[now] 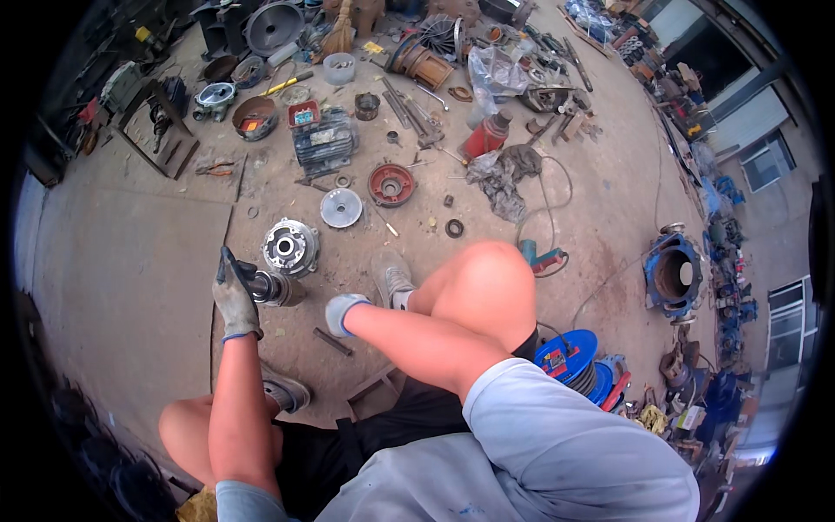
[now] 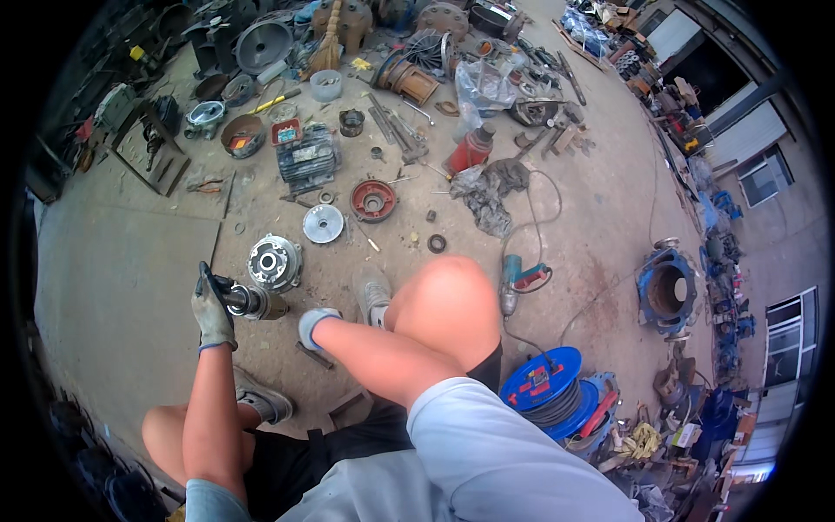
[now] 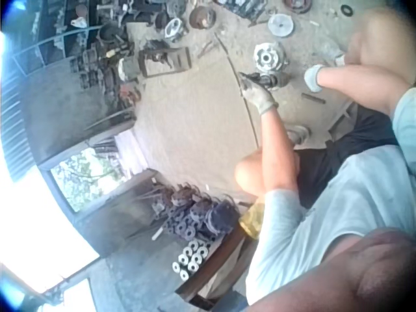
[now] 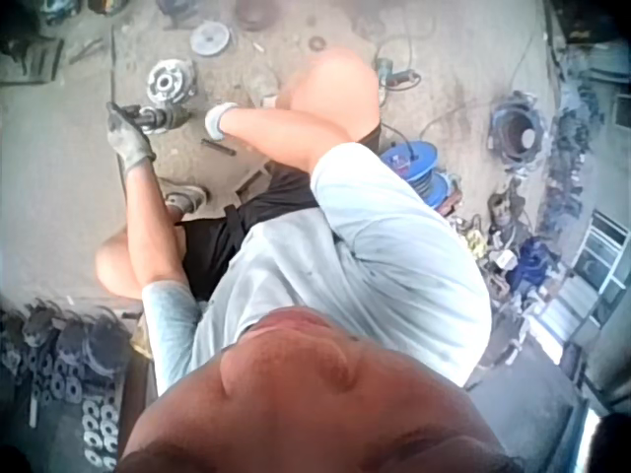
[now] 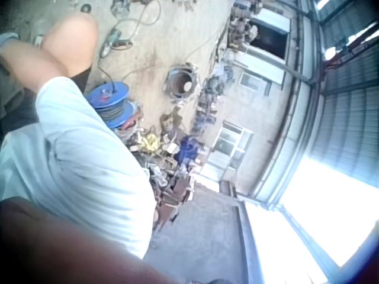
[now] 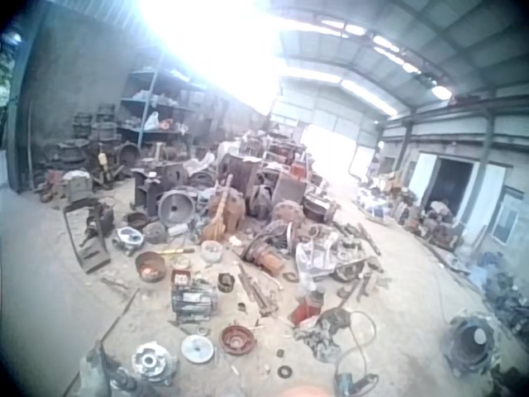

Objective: The person sits on the floor and assembles mechanical parts, including a rotor and housing. They use a hammer to tap components into place and handle various tools and parts scattered around the workspace.

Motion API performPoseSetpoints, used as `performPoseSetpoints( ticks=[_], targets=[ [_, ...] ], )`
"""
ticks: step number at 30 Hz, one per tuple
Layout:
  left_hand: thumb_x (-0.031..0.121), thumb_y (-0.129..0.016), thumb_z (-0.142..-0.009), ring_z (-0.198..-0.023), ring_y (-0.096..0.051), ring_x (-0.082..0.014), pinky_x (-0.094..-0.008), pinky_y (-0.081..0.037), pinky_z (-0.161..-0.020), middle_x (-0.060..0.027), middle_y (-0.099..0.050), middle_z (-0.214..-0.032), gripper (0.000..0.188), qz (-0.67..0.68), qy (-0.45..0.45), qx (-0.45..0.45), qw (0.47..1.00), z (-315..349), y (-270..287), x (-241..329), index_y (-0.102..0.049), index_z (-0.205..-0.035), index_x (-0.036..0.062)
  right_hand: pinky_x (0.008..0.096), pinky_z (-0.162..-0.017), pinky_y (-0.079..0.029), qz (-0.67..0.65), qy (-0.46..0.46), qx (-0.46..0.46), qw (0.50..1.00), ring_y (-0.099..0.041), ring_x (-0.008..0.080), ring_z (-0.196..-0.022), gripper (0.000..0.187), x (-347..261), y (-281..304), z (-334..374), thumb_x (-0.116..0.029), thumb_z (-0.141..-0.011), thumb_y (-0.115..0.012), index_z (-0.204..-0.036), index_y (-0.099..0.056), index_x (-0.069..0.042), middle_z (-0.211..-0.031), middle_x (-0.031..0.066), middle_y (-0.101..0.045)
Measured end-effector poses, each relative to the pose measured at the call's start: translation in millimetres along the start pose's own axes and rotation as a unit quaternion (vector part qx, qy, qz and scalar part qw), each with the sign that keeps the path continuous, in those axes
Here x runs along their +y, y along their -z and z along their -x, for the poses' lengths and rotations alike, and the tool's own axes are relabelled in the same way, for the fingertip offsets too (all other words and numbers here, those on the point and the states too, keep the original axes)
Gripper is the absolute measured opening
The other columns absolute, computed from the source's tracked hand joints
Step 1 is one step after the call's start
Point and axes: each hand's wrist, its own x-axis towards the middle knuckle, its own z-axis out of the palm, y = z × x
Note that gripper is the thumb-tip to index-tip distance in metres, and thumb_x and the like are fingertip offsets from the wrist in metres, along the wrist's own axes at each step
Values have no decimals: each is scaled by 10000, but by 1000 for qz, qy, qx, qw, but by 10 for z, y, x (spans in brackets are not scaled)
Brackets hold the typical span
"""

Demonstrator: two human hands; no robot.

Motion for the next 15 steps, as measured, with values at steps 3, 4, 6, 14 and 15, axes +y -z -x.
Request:
performPoseSetpoints(
  ticks=[3, 4, 6, 14, 15],
  targets=[
    [492, -510, -1161, -714, -637, -147, -340, -525, -683, -63, -702, -793, 563, -8, -24, 10, 1000, -96, -45, -91, -707, -944, 11, 489, -1000, -610, 18, -32, -44, 998, -752, 343, -1227, 370, 159, -356, -103, -203, -906, -657, -1213, -839, -105, -1305, 176, -778],
    [497, -513, -1161, -702, -630, -140, -329, -520, -668, -57, -697, -790, 564, -3, -26, 4, 1000, -82, -108, -132, -699, -931, 16, 491, -997, -611, 3, -55, -45, 997, -752, 339, -1230, 370, 249, -596, -235, -211, -910, -663, -1222, -838, -114, -1311, 170, -778],
    [530, -531, -1153, -654, -608, -120, -299, -503, -616, -29, -660, -758, 585, 60, -7, 16, 998, -3, -302, -131, -667, -895, 23, 493, -1007, -610, -82, -153, 12, 985, -751, 319, -1236, 344, 336, -1174, -553, -237, -923, -682, -1200, -846, -117, -1305, 160, -783],
    [589, -527, -1132, -916, -698, -156, -313, -586, -855, -57, -681, -936, 759, 28, -31, -64, 997, 20, -172, -358, -589, -1489, -78, 499, -1001, -593, -134, -195, 70, 969, -722, 362, -1215, 454, -159, -2241, -645, -296, -970, -732, -1362, -674, -76, -1385, 172, -688],
    [592, -523, -1133, -926, -705, -159, -319, -589, -855, -68, -697, -956, 763, 18, -37, -69, 997, 5, -190, -353, -592, -1486, -81, 495, -995, -595, -122, -193, 75, 971, -728, 356, -1203, 419, -127, -2290, -690, -277, -984, -704, -1353, -683, -79, -1370, 170, -698]
  ],
)
